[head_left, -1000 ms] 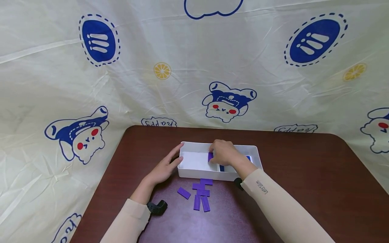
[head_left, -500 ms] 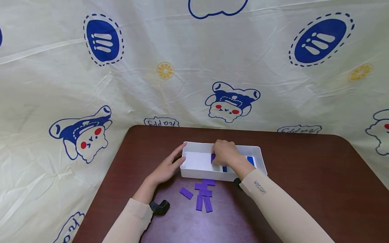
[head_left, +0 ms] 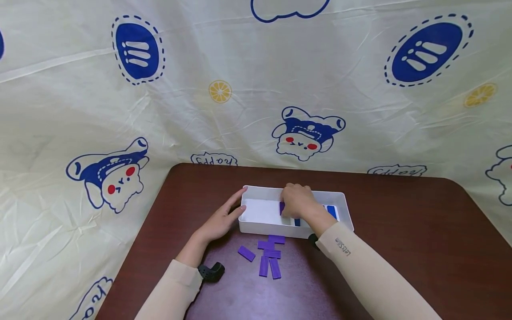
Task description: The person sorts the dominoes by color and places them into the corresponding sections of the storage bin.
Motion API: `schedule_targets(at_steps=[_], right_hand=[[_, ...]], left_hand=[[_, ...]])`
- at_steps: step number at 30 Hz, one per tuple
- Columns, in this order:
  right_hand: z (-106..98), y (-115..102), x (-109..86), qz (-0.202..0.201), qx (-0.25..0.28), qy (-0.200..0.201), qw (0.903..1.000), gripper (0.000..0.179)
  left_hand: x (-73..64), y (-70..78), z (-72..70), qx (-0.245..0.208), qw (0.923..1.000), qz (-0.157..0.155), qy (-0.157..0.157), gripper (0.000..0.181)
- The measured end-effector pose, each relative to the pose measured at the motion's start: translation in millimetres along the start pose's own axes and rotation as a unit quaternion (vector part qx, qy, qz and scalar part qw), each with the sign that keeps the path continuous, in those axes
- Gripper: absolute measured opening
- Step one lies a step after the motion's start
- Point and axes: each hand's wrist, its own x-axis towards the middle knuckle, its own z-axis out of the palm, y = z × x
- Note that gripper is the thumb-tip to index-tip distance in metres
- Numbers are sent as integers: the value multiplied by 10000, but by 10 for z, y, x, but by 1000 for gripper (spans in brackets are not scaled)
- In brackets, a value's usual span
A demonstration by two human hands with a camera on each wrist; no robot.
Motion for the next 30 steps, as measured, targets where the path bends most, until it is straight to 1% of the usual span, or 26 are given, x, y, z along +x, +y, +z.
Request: schedule_targets(at_steps=[6,12,23,30], right_hand=[[16,2,-6,66,8,9,10000,32],[13,1,-4,58,-14,-11,10000,32],[-23,-3,-3,22,68,-43,10000,34],[-9,29,6,-17,174,-39,9998,36]], left_hand=[[-3,4,5,-39,10000,-14,-6,60],[11,-16,9,5,10000,75,-8,60],[-2,22,-1,-40,10000,-42,-9,60],[4,6,6,-27,10000,-49,-4,60]])
